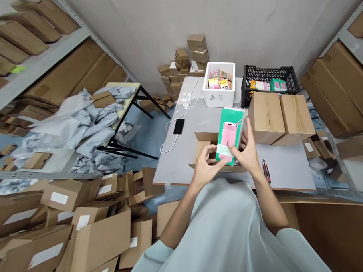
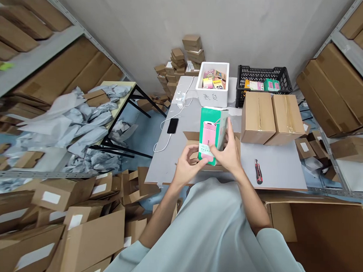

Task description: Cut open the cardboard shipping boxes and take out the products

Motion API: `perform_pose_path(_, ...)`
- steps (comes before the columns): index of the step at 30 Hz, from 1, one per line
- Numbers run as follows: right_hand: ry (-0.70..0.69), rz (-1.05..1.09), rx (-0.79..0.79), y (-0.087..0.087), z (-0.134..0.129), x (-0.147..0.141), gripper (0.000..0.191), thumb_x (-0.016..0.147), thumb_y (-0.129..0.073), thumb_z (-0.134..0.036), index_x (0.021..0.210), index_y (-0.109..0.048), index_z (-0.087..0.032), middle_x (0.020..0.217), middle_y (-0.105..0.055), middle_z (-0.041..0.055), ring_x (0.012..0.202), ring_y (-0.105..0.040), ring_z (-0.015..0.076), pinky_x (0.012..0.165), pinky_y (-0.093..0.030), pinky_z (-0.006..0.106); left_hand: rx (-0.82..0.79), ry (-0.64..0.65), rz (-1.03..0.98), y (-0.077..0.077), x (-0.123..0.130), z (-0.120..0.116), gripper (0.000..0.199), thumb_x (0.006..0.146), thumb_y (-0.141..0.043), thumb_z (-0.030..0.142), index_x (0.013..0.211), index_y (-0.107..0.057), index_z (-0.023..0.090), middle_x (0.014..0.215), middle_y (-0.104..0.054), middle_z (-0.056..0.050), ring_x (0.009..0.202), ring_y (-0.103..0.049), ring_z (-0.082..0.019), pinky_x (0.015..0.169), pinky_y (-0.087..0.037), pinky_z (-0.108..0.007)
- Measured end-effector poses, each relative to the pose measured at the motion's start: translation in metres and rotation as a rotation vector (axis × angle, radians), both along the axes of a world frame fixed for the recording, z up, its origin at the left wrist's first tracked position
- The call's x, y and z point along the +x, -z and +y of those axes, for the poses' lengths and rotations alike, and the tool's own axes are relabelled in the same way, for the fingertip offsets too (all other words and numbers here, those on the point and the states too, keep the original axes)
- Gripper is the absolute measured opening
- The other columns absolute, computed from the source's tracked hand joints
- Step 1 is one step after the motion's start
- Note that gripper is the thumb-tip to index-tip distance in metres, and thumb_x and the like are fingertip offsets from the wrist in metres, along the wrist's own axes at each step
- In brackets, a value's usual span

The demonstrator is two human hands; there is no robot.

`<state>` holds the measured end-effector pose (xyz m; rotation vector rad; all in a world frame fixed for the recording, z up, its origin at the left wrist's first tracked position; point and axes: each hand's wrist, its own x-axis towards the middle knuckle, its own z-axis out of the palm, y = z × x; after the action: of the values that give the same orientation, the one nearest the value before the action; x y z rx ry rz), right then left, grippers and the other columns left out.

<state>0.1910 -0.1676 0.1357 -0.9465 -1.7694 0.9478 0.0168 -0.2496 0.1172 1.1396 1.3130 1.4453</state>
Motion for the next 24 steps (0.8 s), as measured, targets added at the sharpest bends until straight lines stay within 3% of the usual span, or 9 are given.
perform_pose_path(3,-0.05,0.169,-0.147,-0.005,0.001,0.005,0.129,0.094,-0.08,-0.078,0.189,0.0,-0.039,0.174,-0.058,0.0156,0.15,-0.068,0.0401,0.11,-0.07,0.057,-0.077,0.211,-0.174,-0.001,-0.014,0.001,0.075,0.08,-0.102,0.056,0.14,-0.071,0.024,0.151,-0.075,-0.016,0.135,-0.075,-0.035,0.1,-0.07,-0.044)
perform_pose_path(6,-0.088,0.205,-0.178,-0.009,0.001,0.006,0.133,0.087,-0.082,-0.085,0.189,-0.01,-0.04,0.182,-0.05,0.0128,0.163,-0.057,0.0421,0.121,-0.063,0.061,-0.138,0.325,-0.277,-0.001,-0.019,0.002,0.074,0.077,-0.105,0.055,0.137,-0.076,0.021,0.142,-0.08,-0.016,0.133,-0.077,-0.038,0.109,-0.067,-0.05)
perform_pose_path(11,-0.113,0.209,-0.128,-0.009,0.0,0.004,0.12,0.092,-0.081,-0.08,0.187,-0.02,-0.041,0.188,-0.041,0.0099,0.172,-0.043,0.0406,0.134,-0.05,0.066,-0.124,0.19,-0.227,-0.001,-0.007,0.0,0.073,0.075,-0.107,0.052,0.133,-0.076,0.021,0.138,-0.082,-0.014,0.13,-0.078,-0.037,0.106,-0.068,-0.05)
perform_pose_path(16,0.053,0.146,-0.063,-0.006,-0.013,-0.004,0.12,0.093,-0.088,-0.062,0.188,-0.017,-0.043,0.184,-0.043,0.0153,0.155,-0.062,0.0385,0.12,-0.063,0.06,-0.043,-0.098,-0.073,-0.006,0.012,-0.002,0.074,0.077,-0.104,0.052,0.135,-0.07,0.022,0.135,-0.08,-0.013,0.12,-0.081,-0.032,0.104,-0.07,-0.047)
perform_pose_path(18,0.096,0.122,-0.043,-0.005,-0.017,-0.008,0.123,0.093,-0.088,-0.061,0.188,-0.013,-0.044,0.181,-0.046,0.0157,0.15,-0.065,0.0382,0.116,-0.065,0.059,0.001,-0.157,0.028,-0.009,0.015,-0.004,0.076,0.076,-0.106,0.049,0.137,-0.069,0.023,0.136,-0.078,-0.012,0.12,-0.079,-0.03,0.103,-0.069,-0.044)
perform_pose_path(21,0.091,0.155,-0.059,-0.003,-0.017,-0.007,0.123,0.095,-0.084,-0.066,0.188,-0.007,-0.044,0.18,-0.05,0.0149,0.149,-0.066,0.0379,0.116,-0.066,0.059,0.038,-0.077,0.039,-0.011,0.008,-0.008,0.079,0.077,-0.106,0.051,0.14,-0.068,0.023,0.143,-0.075,-0.014,0.133,-0.074,-0.033,0.105,-0.068,-0.045)
perform_pose_path(24,-0.021,0.215,-0.144,-0.002,-0.011,-0.001,0.124,0.096,-0.079,-0.075,0.188,-0.003,-0.043,0.173,-0.058,0.0156,0.144,-0.071,0.0371,0.107,-0.071,0.055,-0.011,0.085,-0.133,-0.006,-0.009,-0.006,0.08,0.079,-0.104,0.058,0.142,-0.068,0.023,0.152,-0.072,-0.017,0.139,-0.072,-0.036,0.108,-0.068,-0.048)
